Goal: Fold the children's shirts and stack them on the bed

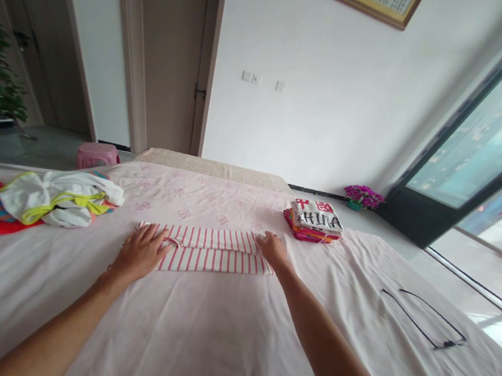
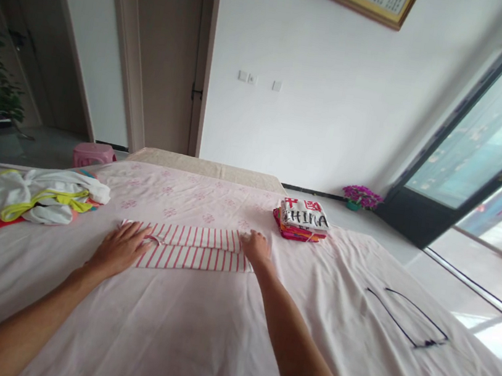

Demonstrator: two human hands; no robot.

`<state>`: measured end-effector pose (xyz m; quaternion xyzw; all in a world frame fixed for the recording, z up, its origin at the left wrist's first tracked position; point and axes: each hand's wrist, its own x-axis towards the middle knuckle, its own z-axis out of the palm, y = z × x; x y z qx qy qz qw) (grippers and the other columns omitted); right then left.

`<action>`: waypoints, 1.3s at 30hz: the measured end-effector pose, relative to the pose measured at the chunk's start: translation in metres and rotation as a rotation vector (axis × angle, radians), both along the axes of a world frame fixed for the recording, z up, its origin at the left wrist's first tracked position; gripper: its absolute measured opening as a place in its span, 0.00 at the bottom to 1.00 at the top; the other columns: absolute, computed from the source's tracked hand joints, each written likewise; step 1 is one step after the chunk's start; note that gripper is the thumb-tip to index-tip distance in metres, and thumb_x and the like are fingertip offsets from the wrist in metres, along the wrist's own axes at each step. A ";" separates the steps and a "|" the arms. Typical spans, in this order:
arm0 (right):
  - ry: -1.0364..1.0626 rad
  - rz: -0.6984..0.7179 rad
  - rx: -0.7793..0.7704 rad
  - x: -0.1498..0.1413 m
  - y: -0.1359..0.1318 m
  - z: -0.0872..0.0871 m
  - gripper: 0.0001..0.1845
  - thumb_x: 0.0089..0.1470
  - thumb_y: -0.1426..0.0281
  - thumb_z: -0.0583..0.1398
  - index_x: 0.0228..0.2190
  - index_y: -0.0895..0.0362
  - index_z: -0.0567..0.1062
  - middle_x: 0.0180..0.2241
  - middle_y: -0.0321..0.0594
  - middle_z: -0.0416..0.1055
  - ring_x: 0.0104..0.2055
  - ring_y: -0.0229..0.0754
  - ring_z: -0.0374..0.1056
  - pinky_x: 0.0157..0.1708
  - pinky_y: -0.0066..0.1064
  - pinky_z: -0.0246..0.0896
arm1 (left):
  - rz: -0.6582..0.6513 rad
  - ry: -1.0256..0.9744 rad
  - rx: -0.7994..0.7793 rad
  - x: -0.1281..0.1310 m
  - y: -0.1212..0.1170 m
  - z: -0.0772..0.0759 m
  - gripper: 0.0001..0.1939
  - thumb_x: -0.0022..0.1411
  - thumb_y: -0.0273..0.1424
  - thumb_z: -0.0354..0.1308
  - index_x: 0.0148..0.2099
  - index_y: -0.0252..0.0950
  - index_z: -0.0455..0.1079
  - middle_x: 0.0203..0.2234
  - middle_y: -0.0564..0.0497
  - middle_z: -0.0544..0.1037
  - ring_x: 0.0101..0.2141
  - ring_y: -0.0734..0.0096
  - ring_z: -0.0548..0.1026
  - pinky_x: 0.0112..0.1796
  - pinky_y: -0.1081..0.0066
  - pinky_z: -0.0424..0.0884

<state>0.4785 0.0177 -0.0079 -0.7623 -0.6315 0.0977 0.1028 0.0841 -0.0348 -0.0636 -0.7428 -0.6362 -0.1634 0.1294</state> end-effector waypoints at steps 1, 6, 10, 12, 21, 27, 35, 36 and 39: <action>0.008 -0.042 -0.014 0.000 0.001 0.006 0.32 0.61 0.51 0.50 0.57 0.56 0.69 0.58 0.53 0.67 0.60 0.52 0.62 0.52 0.37 0.57 | -0.009 -0.002 0.011 -0.002 0.002 -0.001 0.25 0.68 0.44 0.46 0.61 0.42 0.67 0.60 0.42 0.68 0.62 0.52 0.61 0.59 0.53 0.58; 0.023 -0.102 -0.131 -0.004 0.005 0.024 0.34 0.51 0.46 0.59 0.48 0.60 0.76 0.49 0.56 0.74 0.51 0.56 0.70 0.43 0.37 0.62 | -0.065 -0.076 0.040 -0.010 0.011 -0.008 0.24 0.69 0.43 0.44 0.56 0.39 0.72 0.56 0.43 0.73 0.59 0.57 0.66 0.60 0.56 0.60; 0.042 -0.112 -0.149 -0.009 0.006 0.029 0.35 0.45 0.47 0.63 0.48 0.59 0.76 0.51 0.56 0.73 0.52 0.57 0.70 0.43 0.37 0.62 | -0.064 -0.125 0.044 -0.014 0.013 -0.010 0.22 0.68 0.39 0.45 0.56 0.38 0.72 0.56 0.44 0.74 0.59 0.59 0.67 0.60 0.58 0.61; 0.064 -0.121 -0.150 -0.009 0.006 0.029 0.36 0.44 0.48 0.64 0.48 0.60 0.76 0.51 0.56 0.73 0.52 0.57 0.70 0.42 0.37 0.63 | -0.062 -0.133 0.036 -0.014 0.014 -0.011 0.22 0.67 0.37 0.46 0.56 0.38 0.73 0.57 0.44 0.73 0.59 0.59 0.67 0.60 0.58 0.61; 0.322 -0.125 -0.163 -0.019 0.010 0.030 0.15 0.38 0.67 0.68 0.32 0.59 0.78 0.28 0.41 0.77 0.34 0.45 0.73 0.28 0.27 0.63 | -0.063 -0.192 0.036 -0.015 0.014 -0.010 0.20 0.65 0.33 0.47 0.54 0.37 0.73 0.54 0.46 0.76 0.58 0.62 0.68 0.61 0.61 0.61; 0.613 -0.006 -0.130 -0.056 0.007 0.050 0.07 0.45 0.72 0.61 0.30 0.61 0.75 0.23 0.37 0.73 0.24 0.38 0.70 0.25 0.26 0.63 | -0.062 -0.253 0.115 -0.014 0.011 -0.002 0.18 0.63 0.29 0.48 0.50 0.38 0.75 0.52 0.46 0.77 0.57 0.60 0.69 0.62 0.57 0.58; 0.713 0.134 -0.101 -0.144 0.022 0.058 0.07 0.41 0.75 0.61 0.27 0.58 0.71 0.16 0.30 0.64 0.19 0.35 0.63 0.20 0.24 0.54 | -0.027 -0.295 0.149 -0.010 0.003 0.007 0.19 0.64 0.27 0.46 0.50 0.37 0.76 0.52 0.45 0.78 0.58 0.56 0.68 0.61 0.53 0.59; 0.712 0.152 -0.101 -0.154 0.023 0.055 0.07 0.40 0.75 0.62 0.27 0.58 0.70 0.16 0.30 0.64 0.19 0.35 0.63 0.20 0.24 0.54 | -0.026 -0.296 0.148 -0.010 0.002 0.008 0.19 0.64 0.27 0.46 0.50 0.37 0.76 0.52 0.45 0.78 0.58 0.56 0.68 0.61 0.53 0.59; 0.702 0.191 -0.111 -0.179 0.021 0.044 0.07 0.40 0.76 0.63 0.25 0.58 0.70 0.16 0.29 0.64 0.20 0.35 0.64 0.21 0.23 0.53 | -0.019 -0.289 0.146 -0.010 0.000 0.010 0.19 0.63 0.26 0.47 0.50 0.37 0.76 0.51 0.46 0.78 0.58 0.56 0.69 0.61 0.53 0.59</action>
